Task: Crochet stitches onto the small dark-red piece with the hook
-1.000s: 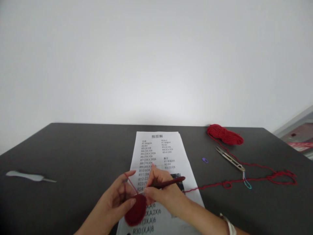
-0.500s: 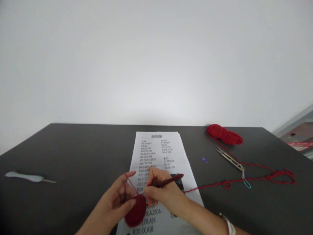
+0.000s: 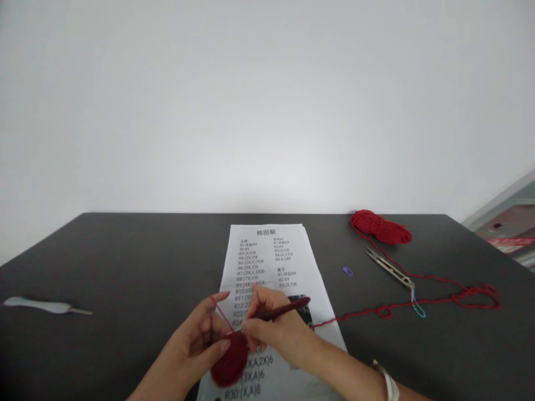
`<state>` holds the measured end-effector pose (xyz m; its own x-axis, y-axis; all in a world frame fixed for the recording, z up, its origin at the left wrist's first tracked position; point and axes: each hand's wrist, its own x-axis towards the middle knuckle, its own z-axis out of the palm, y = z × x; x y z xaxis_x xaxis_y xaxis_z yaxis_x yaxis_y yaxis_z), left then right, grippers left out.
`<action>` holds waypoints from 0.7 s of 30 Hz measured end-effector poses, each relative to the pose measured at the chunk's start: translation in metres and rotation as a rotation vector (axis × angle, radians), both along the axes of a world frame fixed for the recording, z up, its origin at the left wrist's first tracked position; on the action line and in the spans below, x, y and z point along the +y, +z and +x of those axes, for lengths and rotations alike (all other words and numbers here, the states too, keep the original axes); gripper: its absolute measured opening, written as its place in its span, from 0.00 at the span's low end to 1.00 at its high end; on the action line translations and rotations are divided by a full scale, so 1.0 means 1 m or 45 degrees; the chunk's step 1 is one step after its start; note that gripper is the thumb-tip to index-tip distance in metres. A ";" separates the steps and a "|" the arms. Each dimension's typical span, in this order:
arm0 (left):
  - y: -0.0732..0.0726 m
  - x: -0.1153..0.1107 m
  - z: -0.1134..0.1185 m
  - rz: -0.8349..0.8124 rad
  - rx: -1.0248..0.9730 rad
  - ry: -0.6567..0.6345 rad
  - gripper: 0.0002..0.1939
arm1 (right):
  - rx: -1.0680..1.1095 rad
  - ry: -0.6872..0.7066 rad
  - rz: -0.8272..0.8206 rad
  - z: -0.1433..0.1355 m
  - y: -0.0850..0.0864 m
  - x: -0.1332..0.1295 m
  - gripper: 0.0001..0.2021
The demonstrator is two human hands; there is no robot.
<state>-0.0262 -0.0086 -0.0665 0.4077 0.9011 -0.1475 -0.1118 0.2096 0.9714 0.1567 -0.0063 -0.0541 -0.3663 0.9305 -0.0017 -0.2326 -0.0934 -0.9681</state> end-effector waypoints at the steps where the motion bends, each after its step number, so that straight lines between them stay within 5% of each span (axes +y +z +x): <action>1: 0.000 0.000 0.000 0.006 -0.008 0.005 0.30 | -0.004 0.003 -0.006 0.000 0.000 0.000 0.16; 21: 0.019 0.000 0.007 -0.062 -0.027 0.037 0.29 | 0.097 -0.045 -0.018 -0.002 0.002 -0.003 0.15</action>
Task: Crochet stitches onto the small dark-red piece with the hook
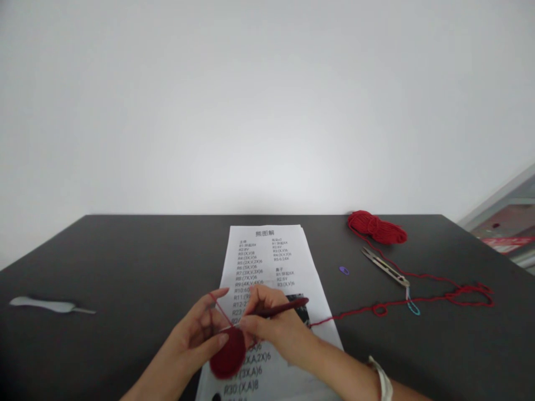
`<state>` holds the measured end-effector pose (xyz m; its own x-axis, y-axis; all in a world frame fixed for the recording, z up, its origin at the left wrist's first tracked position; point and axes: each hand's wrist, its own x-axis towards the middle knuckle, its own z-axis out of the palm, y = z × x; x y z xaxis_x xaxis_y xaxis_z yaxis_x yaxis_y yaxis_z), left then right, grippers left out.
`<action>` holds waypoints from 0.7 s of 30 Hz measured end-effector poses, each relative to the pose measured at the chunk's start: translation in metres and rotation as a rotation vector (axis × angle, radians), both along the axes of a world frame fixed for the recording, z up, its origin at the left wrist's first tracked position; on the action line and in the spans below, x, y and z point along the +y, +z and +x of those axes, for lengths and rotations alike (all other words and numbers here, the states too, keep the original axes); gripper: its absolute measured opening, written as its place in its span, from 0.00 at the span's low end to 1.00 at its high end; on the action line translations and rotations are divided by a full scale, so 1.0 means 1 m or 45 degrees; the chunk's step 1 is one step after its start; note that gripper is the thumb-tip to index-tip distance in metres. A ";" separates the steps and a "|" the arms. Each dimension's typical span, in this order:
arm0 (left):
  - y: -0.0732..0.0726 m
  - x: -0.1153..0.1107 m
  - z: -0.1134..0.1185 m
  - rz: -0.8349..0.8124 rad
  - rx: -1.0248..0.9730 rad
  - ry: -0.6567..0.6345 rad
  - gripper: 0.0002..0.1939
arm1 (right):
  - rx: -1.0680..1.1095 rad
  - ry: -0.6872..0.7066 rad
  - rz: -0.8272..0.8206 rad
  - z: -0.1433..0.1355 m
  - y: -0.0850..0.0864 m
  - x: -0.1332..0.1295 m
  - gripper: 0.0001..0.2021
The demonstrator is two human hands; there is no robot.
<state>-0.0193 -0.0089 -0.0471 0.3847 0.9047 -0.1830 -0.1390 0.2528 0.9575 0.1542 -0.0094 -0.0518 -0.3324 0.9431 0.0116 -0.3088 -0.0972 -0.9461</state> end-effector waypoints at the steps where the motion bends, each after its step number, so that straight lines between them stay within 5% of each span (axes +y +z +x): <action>1: 0.002 0.000 0.000 -0.007 -0.005 -0.011 0.29 | -0.004 -0.011 0.008 0.000 0.001 0.000 0.14; 11: 0.034 -0.001 0.009 -0.049 -0.013 0.068 0.32 | 0.121 -0.162 0.069 0.002 0.001 -0.003 0.08; 21: 0.050 0.003 0.016 -0.049 -0.062 0.103 0.30 | 0.346 -0.274 -0.086 0.001 0.029 -0.012 0.10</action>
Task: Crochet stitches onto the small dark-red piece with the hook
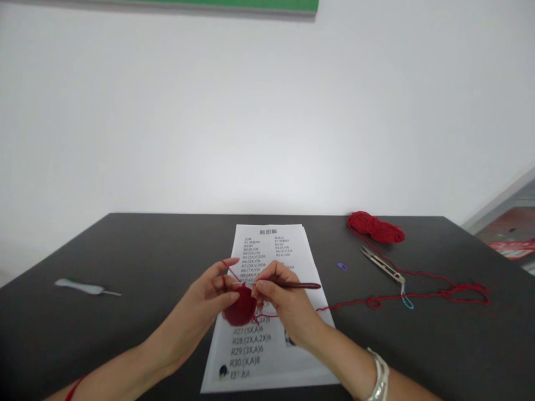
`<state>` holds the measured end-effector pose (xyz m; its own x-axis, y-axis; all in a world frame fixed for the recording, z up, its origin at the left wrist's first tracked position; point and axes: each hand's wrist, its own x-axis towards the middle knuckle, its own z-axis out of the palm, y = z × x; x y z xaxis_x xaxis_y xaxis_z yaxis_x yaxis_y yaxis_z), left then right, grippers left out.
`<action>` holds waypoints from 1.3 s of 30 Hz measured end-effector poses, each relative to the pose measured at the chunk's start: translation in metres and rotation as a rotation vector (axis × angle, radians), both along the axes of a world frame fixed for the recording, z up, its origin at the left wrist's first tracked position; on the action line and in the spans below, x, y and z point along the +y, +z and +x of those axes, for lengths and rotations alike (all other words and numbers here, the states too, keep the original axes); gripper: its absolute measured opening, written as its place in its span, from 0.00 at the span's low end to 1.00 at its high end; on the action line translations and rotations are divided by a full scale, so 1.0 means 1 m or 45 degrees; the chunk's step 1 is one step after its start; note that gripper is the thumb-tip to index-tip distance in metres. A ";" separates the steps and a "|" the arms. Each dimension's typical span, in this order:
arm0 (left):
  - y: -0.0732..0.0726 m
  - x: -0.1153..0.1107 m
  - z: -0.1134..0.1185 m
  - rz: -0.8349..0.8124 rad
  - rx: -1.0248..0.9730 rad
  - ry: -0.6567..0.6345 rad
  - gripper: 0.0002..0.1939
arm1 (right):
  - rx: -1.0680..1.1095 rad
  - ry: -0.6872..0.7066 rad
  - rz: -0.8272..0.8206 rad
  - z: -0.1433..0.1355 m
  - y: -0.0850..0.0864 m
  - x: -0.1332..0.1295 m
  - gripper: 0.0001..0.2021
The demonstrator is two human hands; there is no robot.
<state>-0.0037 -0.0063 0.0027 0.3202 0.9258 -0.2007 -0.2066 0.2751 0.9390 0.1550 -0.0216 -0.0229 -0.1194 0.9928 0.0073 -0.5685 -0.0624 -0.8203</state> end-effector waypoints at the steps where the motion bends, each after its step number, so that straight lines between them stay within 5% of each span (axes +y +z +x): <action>1: 0.000 0.001 0.001 0.011 -0.010 -0.005 0.30 | 0.005 -0.007 -0.007 0.000 0.001 0.000 0.10; 29: -0.016 0.010 0.001 0.082 -0.056 -0.039 0.30 | 0.027 -0.011 -0.022 0.000 -0.003 0.003 0.09; 39: -0.015 0.008 -0.001 0.098 -0.030 -0.032 0.30 | -0.167 -0.012 0.164 0.010 -0.007 0.005 0.09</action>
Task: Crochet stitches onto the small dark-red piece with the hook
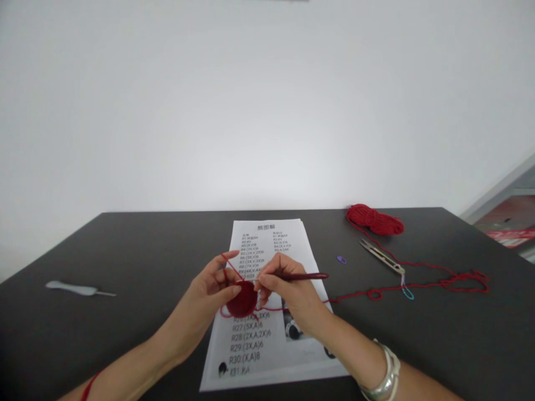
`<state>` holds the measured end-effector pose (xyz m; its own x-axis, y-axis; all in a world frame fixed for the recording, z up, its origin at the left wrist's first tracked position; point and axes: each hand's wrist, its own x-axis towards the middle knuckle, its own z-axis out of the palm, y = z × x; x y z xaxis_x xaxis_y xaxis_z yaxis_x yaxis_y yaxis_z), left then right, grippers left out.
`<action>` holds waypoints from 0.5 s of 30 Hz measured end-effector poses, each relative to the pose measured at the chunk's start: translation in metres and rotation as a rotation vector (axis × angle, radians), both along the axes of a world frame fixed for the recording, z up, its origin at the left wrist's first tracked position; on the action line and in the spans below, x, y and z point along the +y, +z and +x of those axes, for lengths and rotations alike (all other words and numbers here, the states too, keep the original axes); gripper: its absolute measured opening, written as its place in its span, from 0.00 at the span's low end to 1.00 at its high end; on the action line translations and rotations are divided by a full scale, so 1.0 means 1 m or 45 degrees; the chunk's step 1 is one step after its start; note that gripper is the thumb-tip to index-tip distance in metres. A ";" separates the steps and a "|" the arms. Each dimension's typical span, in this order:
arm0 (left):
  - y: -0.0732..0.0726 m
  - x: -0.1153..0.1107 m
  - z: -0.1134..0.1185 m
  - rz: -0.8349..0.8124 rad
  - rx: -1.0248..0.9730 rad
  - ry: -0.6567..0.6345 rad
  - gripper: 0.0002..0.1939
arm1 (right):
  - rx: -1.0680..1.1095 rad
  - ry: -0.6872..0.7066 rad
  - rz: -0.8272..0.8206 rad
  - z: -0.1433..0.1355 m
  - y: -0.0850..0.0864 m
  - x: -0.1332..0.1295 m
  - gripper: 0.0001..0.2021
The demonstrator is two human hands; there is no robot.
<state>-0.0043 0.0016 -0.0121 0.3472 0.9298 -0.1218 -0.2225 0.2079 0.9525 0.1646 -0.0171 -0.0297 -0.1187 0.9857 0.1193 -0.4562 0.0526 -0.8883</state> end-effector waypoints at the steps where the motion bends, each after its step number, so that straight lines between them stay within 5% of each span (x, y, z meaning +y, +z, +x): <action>1: 0.000 0.000 0.000 0.005 0.008 0.003 0.30 | -0.029 -0.004 0.029 0.001 -0.001 0.000 0.09; 15: 0.005 -0.002 0.003 0.099 0.090 0.044 0.31 | -0.523 -0.196 0.221 0.003 0.004 -0.007 0.06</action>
<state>-0.0013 0.0000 -0.0074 0.3076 0.9488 -0.0719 -0.1599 0.1261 0.9790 0.1675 -0.0244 -0.0260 -0.0442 0.9652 0.2577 -0.0443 0.2558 -0.9657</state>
